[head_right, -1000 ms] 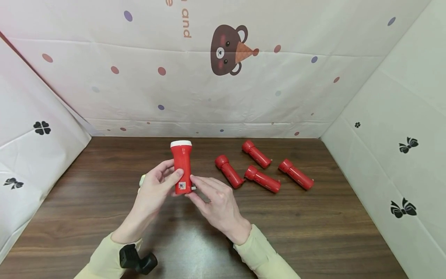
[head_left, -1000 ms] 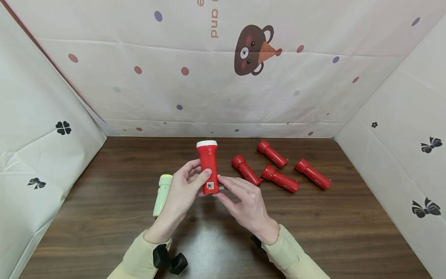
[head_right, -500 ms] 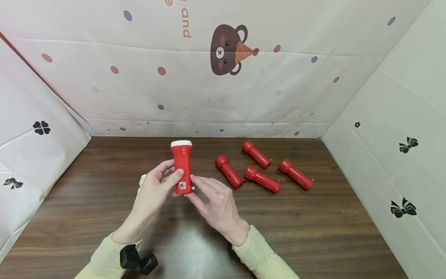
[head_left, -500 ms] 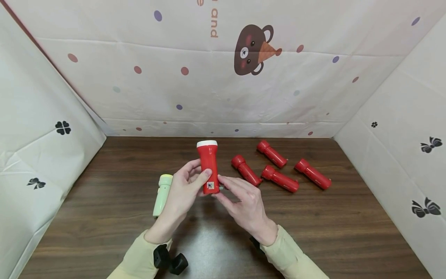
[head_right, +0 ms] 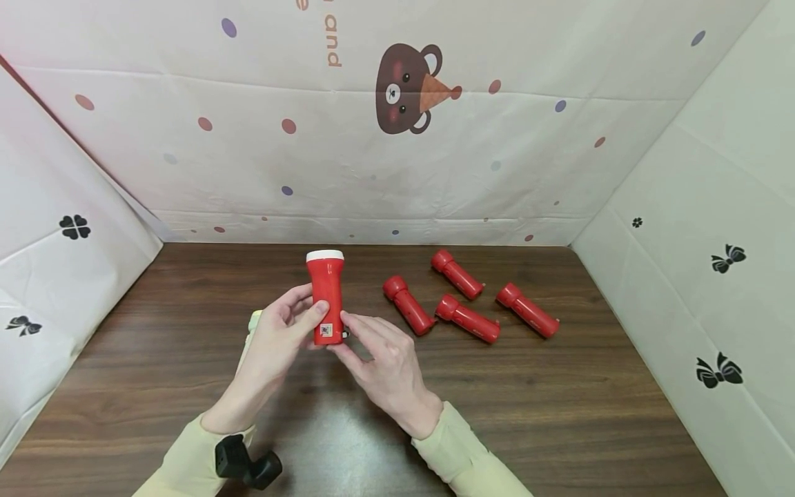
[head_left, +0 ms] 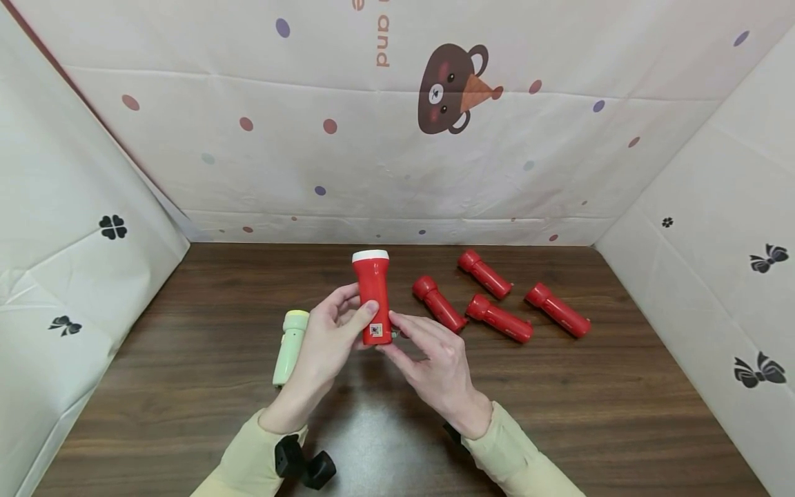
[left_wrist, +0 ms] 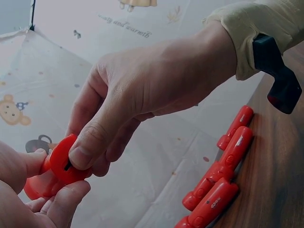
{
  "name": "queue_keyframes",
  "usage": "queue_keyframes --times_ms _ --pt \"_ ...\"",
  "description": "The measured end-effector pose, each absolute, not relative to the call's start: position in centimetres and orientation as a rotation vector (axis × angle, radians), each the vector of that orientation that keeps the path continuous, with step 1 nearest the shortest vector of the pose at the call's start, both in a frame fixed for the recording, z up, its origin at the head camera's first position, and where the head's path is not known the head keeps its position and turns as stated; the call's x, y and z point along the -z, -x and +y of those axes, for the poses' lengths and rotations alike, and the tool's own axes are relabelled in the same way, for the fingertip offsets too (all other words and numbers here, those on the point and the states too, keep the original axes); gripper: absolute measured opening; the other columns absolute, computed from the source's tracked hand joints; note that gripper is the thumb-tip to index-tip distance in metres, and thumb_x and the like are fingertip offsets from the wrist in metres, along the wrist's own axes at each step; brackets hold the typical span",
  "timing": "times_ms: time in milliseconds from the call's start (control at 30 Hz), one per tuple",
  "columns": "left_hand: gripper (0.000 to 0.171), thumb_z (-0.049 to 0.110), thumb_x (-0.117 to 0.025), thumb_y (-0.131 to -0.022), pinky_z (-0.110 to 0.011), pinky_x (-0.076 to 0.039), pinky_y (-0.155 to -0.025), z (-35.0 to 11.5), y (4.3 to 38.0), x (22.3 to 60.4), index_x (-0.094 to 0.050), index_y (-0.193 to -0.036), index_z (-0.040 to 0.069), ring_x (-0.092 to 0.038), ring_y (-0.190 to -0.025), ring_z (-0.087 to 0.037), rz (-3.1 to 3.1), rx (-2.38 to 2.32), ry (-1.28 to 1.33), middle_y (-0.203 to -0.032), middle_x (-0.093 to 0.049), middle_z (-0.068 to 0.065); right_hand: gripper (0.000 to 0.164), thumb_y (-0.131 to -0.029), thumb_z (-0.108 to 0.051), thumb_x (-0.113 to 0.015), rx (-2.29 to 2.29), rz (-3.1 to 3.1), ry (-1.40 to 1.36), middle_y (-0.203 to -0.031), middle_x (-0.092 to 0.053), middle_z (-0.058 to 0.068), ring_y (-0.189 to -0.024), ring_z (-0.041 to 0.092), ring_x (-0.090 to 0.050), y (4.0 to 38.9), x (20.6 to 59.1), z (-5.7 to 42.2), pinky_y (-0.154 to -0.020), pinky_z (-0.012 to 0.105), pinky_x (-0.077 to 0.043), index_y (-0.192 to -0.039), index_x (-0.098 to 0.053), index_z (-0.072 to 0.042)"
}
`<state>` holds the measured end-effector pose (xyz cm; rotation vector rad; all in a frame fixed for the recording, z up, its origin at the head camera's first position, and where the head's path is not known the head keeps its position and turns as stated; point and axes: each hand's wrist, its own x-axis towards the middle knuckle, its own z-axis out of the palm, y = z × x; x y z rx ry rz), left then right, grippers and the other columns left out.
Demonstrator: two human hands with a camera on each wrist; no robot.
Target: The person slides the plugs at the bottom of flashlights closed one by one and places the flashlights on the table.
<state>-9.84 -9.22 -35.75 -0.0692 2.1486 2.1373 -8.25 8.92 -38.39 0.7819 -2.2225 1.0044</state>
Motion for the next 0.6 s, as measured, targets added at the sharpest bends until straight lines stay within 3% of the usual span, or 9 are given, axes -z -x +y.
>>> queue_keyframes --times_ms 333,600 --pt "0.052 0.012 -0.070 -0.100 -0.022 -0.063 -0.070 -9.08 9.80 35.74 -0.054 -0.149 0.006 -0.072 -0.093 -0.010 2.103 -2.184 0.055 -0.130 -0.065 -0.023 0.053 -0.072 -0.007 -0.095 -1.002 -2.140 -0.801 -0.108 -0.082 0.013 -0.088 0.022 -0.079 8.54 38.82 8.70 -0.080 0.027 -0.065 -0.121 -0.075 0.000" --pt "0.052 0.014 -0.071 -0.100 -0.023 -0.063 -0.072 -9.05 9.88 35.84 -0.055 -0.149 0.010 -0.074 -0.098 -0.013 2.107 -2.153 0.074 -0.131 -0.067 -0.020 0.053 -0.073 -0.008 -0.095 -1.012 -2.153 -0.783 -0.109 -0.082 0.013 -0.088 0.024 -0.079 8.39 38.92 8.67 -0.082 0.027 -0.065 -0.121 -0.075 0.000"
